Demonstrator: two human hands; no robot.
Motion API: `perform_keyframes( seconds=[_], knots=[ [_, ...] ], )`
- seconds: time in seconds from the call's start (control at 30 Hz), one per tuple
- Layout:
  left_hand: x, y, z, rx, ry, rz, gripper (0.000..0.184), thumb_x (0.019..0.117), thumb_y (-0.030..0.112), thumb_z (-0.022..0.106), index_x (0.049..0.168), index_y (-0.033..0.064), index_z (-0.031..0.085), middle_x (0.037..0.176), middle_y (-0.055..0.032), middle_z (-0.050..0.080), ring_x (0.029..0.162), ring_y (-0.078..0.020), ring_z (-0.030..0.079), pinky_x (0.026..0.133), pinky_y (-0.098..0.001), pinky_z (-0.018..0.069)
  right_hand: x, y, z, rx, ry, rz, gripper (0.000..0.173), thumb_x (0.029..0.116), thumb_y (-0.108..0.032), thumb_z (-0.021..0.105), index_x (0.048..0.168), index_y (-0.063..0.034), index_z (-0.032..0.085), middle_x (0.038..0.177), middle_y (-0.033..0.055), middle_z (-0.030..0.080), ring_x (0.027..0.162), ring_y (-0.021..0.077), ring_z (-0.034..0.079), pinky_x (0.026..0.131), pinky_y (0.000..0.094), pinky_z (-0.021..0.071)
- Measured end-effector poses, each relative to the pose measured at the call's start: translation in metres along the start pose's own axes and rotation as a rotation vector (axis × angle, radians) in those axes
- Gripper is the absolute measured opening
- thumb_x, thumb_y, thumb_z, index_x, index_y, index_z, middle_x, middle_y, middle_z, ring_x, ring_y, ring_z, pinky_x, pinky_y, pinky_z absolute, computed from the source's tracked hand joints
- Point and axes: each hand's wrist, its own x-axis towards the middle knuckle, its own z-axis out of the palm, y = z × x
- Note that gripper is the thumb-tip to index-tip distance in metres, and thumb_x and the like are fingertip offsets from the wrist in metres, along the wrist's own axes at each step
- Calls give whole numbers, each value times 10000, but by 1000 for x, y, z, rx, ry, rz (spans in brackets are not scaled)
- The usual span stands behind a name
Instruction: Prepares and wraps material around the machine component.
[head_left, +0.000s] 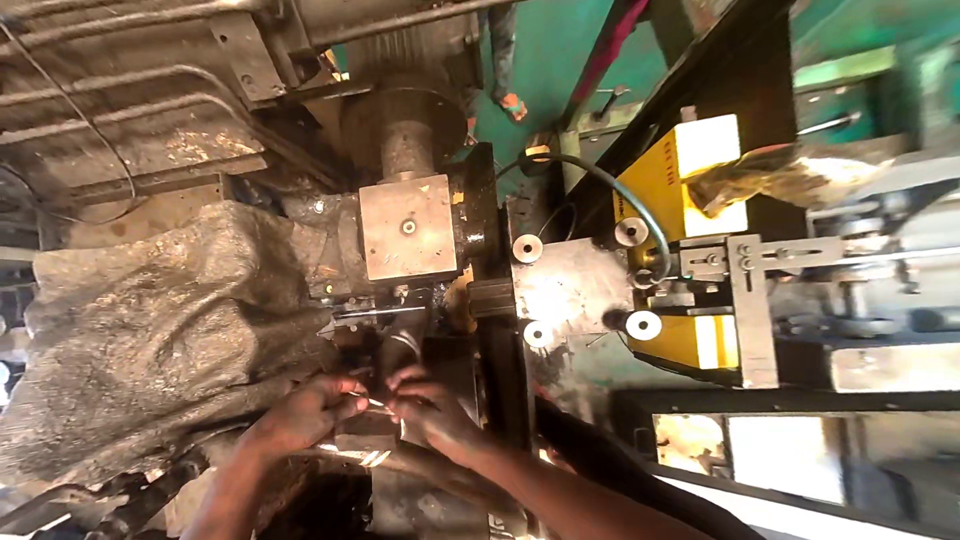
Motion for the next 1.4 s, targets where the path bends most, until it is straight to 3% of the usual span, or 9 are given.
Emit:
perform_keyframes(
  seconds=[0.13,0.23,0.37,0.47,0.63,0.77,0.93,1.1,1.4],
  knots=[
    [1,-6,9,-34,104,-1,103,976,110,685,1016,49,757,873,-38,707,813,-127,626,828,-402,497,-14,-3,1,-189,80,16,258,916,-226,714,797,2,728,1028,116,630,970,152,585,848,321,492],
    [-1,-8,14,-49,275,-15,99,956,106,717,1008,35,763,876,-77,728,805,-167,661,811,-438,536,-11,-19,19,166,141,248,220,930,-90,705,738,-59,604,757,-27,536,722,32,514,690,214,451],
    [-13,-11,7,29,406,32,96,934,119,730,853,80,761,743,-4,693,678,-100,622,690,-369,527,-4,-13,37,438,109,258,189,970,-48,647,782,-41,668,762,-38,603,756,18,581,766,217,516],
    [-19,-14,13,344,448,184,143,912,165,753,809,68,777,776,-107,713,806,-321,672,890,-660,423,-6,-6,36,452,146,277,244,974,-49,649,732,-67,649,718,-47,624,735,22,609,758,232,533],
    [-17,-21,13,128,368,190,98,910,190,741,915,101,782,815,1,722,748,-117,669,733,-404,555,-10,-13,23,506,222,283,288,920,23,653,657,-94,644,637,-67,611,645,7,585,680,201,510],
    [-16,-13,13,29,329,108,47,904,95,765,911,49,775,806,-37,716,731,-112,644,726,-364,535,-9,-28,9,707,190,443,425,997,-15,558,601,-155,492,480,-92,394,421,12,401,468,179,408],
    [-12,-14,25,-90,342,86,62,909,92,756,852,69,760,726,13,693,633,-46,599,638,-273,507,-15,-17,-1,636,279,482,435,988,15,556,587,-142,492,469,-79,384,408,15,375,451,176,378],
    [-16,-16,31,-35,457,68,88,899,109,774,813,93,772,693,4,690,617,-87,597,637,-352,498,-20,-1,-1,590,307,526,417,971,21,566,592,-137,487,463,-84,340,387,-9,291,396,157,244],
    [-8,-21,24,94,463,29,54,898,149,787,854,121,800,763,-49,724,733,-218,670,701,-540,505,-46,14,-6,531,326,424,412,934,13,547,559,-151,501,450,-96,340,386,-10,313,399,169,267]
  ],
)
